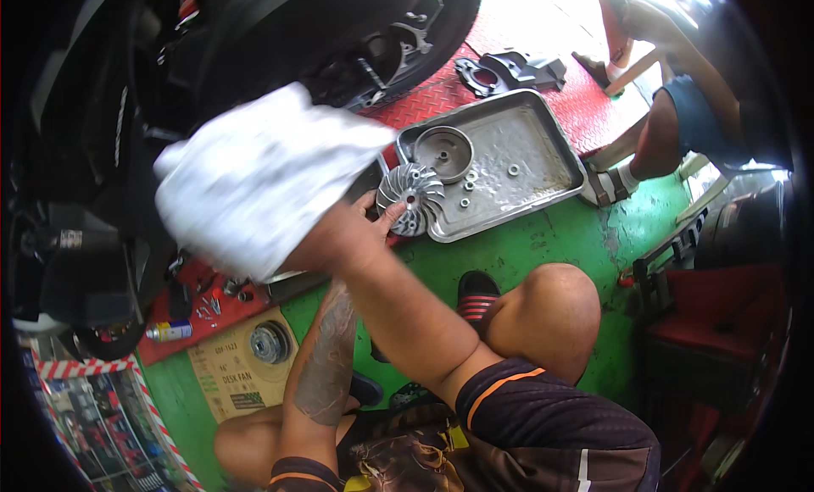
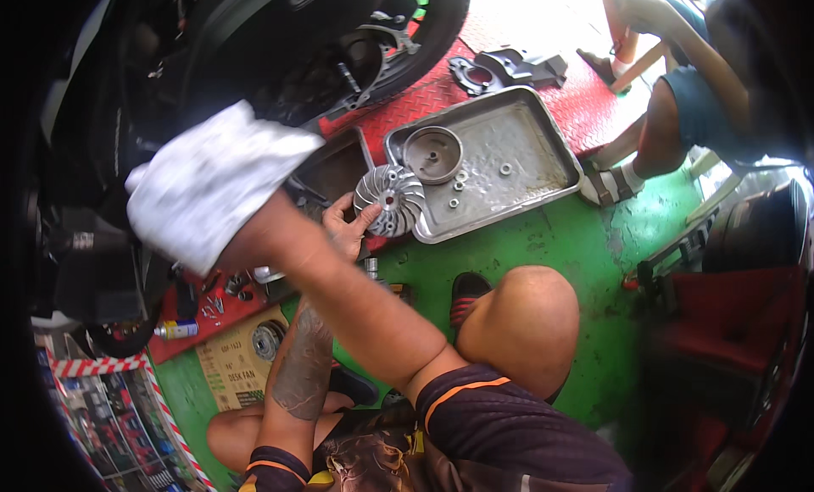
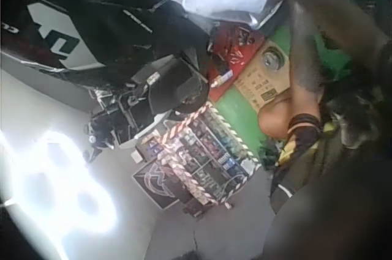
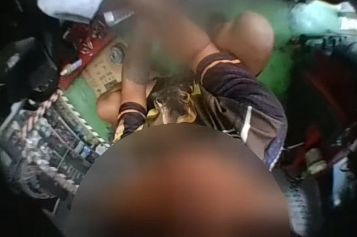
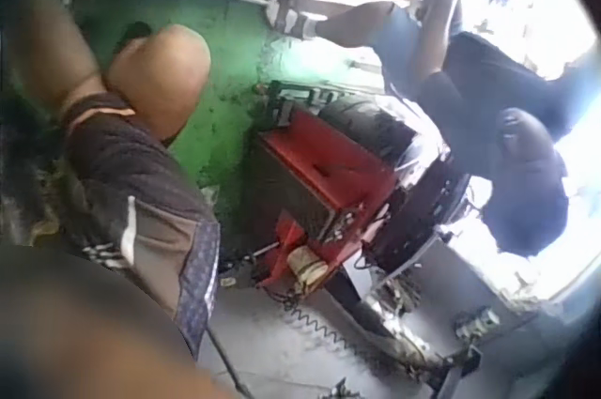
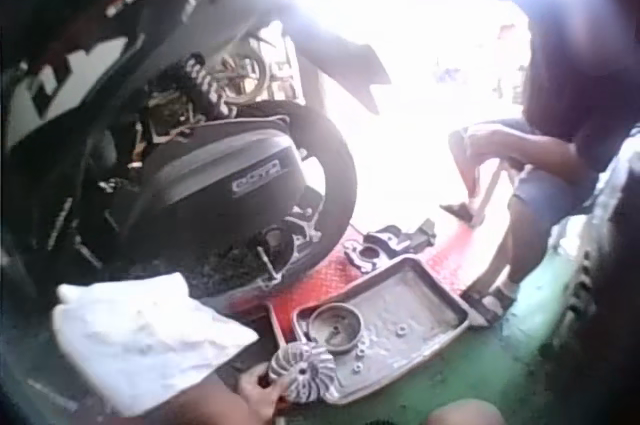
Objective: Cleaning and inspecting motorcycle CVT components including the belt and variator.
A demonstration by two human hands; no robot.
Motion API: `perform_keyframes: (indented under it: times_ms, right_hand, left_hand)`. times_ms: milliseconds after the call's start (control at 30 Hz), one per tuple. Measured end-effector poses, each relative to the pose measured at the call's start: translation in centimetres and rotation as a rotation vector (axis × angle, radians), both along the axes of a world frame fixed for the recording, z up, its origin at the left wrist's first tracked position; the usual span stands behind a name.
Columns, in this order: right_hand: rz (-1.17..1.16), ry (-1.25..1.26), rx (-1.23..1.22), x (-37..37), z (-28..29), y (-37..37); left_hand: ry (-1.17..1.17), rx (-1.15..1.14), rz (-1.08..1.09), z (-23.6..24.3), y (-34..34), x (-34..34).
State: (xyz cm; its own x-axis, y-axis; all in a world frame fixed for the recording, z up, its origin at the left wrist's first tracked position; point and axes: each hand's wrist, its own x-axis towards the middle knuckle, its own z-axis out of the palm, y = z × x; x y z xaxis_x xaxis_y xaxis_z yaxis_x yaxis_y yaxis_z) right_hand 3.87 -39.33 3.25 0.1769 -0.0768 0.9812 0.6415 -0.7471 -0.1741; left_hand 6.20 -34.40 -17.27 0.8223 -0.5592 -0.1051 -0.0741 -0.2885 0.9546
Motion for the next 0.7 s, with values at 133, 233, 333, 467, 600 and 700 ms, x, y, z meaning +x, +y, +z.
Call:
perform_keyframes:
  times_ms: [133,233,333,467,600,700]
  right_hand:
    - [0.329,0.041,0.232,-1.5,1.4,2.1]
    - [0.595,0.000,0.466,-2.1,0.4,3.1]
    - [0.677,0.061,0.473,-1.9,0.0,4.2]
    - [0.730,0.030,0.522,-2.1,0.4,4.9]
    - [0.798,0.013,0.553,-2.8,0.9,4.2]
    - [0.850,0.097,0.435,-3.5,0.4,2.7]
  left_hand:
    - [0.418,-0.185,-0.083,-0.5,-1.7,-1.5]
    - [0.392,-0.177,-0.057,0.4,-2.7,-3.0]
    - [0.083,-0.137,-0.129,2.0,-3.8,-4.2]
    - [-1.164,-0.221,-0.429,4.8,-4.1,-4.9]
    - [-1.371,-0.267,-0.413,6.5,-4.1,-6.1]
    - [-1.441,-0.234,-0.393,7.1,-4.2,-6.5]
